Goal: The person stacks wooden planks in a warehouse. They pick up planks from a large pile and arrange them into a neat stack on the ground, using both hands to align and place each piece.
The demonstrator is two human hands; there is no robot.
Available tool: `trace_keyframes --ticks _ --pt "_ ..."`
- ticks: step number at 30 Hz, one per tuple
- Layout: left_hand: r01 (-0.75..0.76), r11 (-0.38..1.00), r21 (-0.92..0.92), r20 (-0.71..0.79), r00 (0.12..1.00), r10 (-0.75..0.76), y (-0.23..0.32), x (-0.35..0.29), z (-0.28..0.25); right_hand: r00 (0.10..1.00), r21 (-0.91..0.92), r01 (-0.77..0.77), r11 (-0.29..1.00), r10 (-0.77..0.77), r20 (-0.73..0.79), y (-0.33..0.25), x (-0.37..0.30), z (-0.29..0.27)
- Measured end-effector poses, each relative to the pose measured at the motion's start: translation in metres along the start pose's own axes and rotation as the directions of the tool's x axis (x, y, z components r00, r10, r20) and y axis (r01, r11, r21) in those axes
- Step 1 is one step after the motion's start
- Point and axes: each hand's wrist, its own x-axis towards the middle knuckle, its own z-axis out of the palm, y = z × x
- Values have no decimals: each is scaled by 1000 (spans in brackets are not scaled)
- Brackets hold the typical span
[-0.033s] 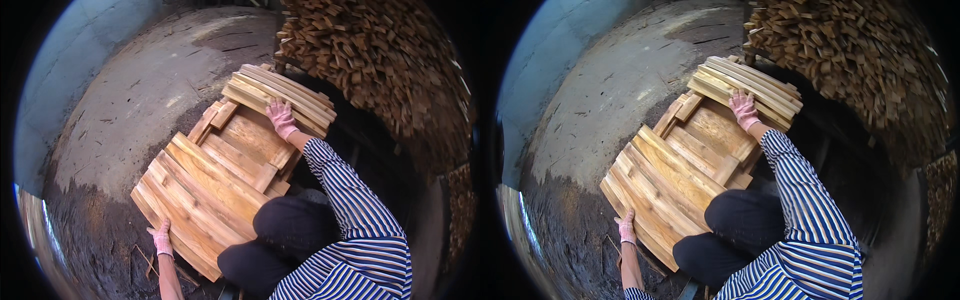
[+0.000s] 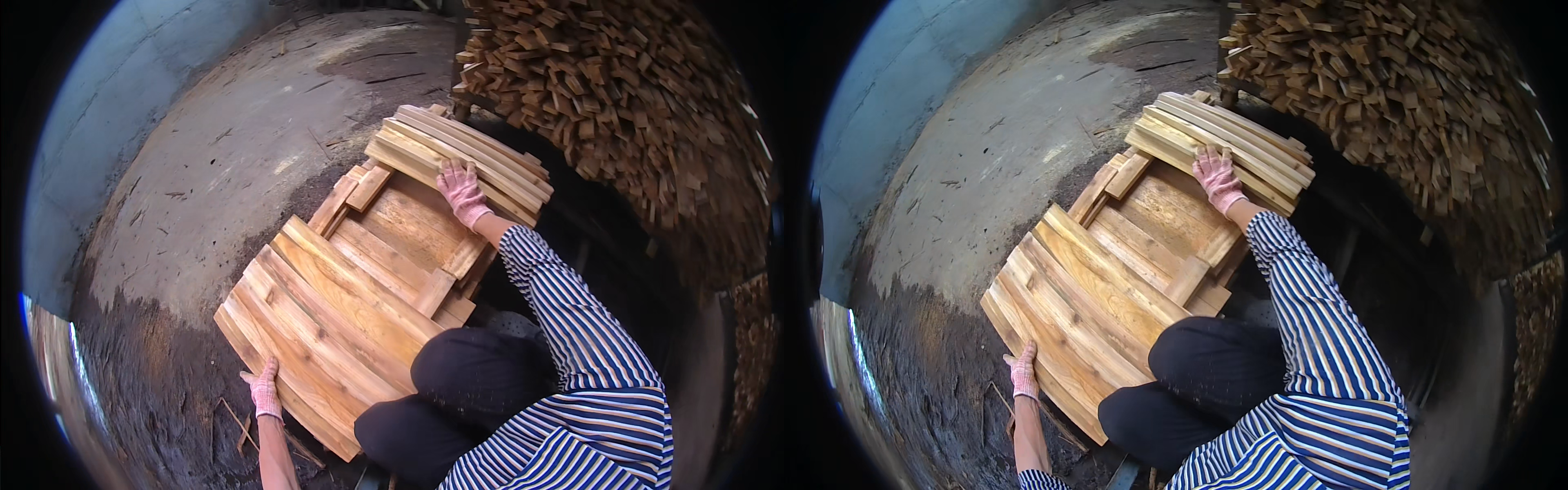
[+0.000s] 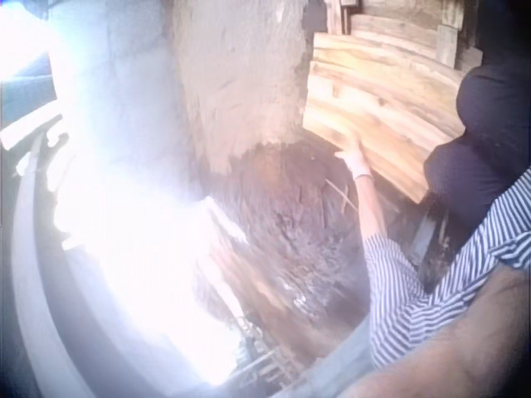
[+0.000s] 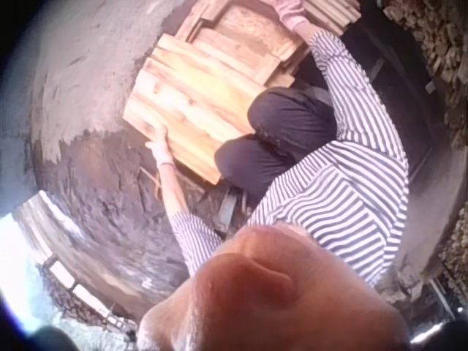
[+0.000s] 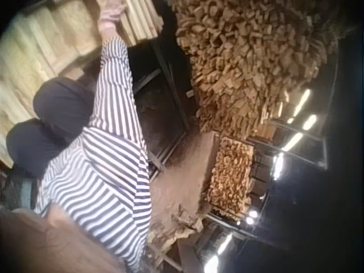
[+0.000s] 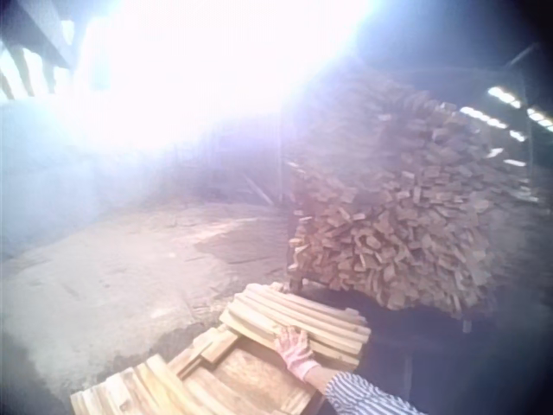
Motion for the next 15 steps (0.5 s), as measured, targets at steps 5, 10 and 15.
trace_keyframes --ticks 5,10,15 --pt "16 1000 -6 -32 999 -16 -1 3 -7 985 -43 30 999 -37 -167 0 14 -16" --pt "58 997 -41 -20 998 -59 -8 7 -16 925 676 30 736 -276 260 -41 -21 -87" --pt "-1 996 -93 61 998 6 -11 19 -1 943 859 55 509 -309 123 -31 -40 -74"
